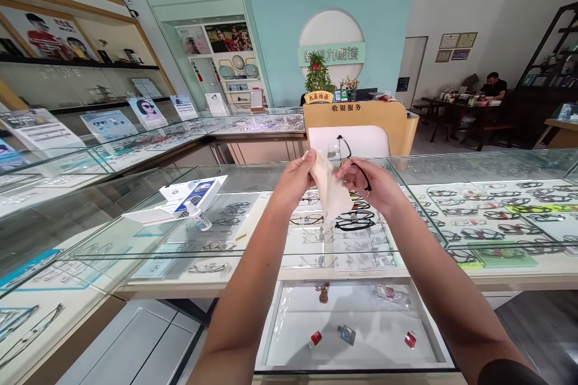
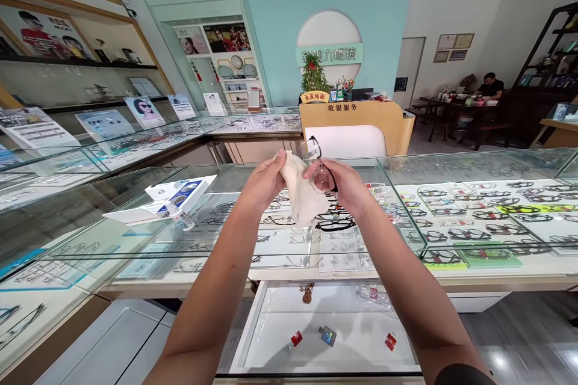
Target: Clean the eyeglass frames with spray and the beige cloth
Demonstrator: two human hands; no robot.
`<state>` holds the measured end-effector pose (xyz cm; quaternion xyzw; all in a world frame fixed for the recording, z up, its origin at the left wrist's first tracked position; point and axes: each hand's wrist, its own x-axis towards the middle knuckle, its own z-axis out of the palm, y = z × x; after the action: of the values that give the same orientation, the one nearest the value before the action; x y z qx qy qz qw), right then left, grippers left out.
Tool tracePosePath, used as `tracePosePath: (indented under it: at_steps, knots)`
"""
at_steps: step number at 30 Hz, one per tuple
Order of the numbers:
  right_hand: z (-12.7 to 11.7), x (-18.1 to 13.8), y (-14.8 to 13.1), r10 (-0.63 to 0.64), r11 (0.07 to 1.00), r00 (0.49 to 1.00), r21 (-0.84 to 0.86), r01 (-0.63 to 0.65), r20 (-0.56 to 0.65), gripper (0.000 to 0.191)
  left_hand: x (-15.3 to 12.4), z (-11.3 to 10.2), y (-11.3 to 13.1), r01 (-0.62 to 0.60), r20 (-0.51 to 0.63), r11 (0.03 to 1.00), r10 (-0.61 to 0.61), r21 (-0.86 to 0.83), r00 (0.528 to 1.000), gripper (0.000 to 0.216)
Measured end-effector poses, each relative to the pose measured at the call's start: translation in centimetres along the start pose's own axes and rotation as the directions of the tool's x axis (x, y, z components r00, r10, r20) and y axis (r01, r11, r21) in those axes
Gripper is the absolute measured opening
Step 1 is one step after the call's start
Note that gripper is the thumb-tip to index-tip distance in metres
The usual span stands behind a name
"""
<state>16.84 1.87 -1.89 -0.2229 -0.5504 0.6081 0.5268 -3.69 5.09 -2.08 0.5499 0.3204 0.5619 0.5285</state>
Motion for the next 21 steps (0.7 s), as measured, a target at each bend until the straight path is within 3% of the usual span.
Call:
tracePosePath:
  at_steps: [4,10,17,21]
  knots:
    - [-0.3,0.2,-0.2,-0.101,0.994,0.988,0.025,0.105,-0.114,0.028,-0.7,0.3,0.5,0.063,0.163,0.997,-0.068,0.035,0.984,0.058]
    - [-0.1,0.1,0.3,-0.188,0.982,0.972,-0.007,0.189,-0.137,0.027,-1.9,1.1,0.9,0.063,0.352,0.988,-0.109,0.140,0.930,0.055]
    - [0.6,-0.1,0.4,-0.168,0.985,0.972,-0.004,0.170,-0.164,0.029,-2.5,2.9,0.8,0.030,0.345,0.985,-0.088,0.170,0.935,0.051]
    - [1.1,0.1,0.7,-0.220,0.970,0.954,0.056,0.236,-0.206,0.028,-2.3,3.6,0.3,0.017,0.267,0.997,-0.035,0.070,0.963,0.049]
